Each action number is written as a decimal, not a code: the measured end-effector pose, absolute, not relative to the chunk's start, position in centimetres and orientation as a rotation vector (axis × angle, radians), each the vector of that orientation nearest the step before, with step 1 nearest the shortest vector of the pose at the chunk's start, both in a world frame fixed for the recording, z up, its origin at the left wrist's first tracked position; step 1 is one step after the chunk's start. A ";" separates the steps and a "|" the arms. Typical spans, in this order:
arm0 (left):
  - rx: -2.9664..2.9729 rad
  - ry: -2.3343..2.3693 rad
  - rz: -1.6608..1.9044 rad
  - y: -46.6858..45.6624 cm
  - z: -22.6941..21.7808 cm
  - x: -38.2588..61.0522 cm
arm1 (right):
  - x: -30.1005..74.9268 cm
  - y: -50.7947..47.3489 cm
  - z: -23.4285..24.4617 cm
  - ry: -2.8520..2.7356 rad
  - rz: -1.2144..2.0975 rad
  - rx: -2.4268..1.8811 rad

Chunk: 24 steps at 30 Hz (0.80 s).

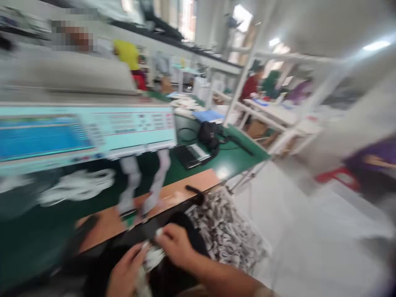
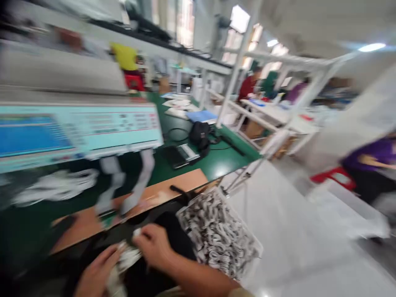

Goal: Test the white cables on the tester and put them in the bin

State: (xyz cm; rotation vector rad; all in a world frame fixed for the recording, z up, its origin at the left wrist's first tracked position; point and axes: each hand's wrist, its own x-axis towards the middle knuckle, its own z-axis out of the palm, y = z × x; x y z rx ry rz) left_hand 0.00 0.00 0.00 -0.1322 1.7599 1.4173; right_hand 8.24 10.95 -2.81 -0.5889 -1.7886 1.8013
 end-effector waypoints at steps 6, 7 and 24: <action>-0.241 1.719 1.542 -0.5 -1.0 0.8 | 5.7 11.4 -3.8 -1.741 2.083 -0.521; -0.245 1.725 1.545 -0.5 -0.9 0.6 | 5.3 11.3 -3.9 -1.743 2.101 -0.517; 0.061 1.795 1.484 -0.9 -0.7 -1.7 | 4.0 11.7 -3.2 -1.678 2.190 -0.499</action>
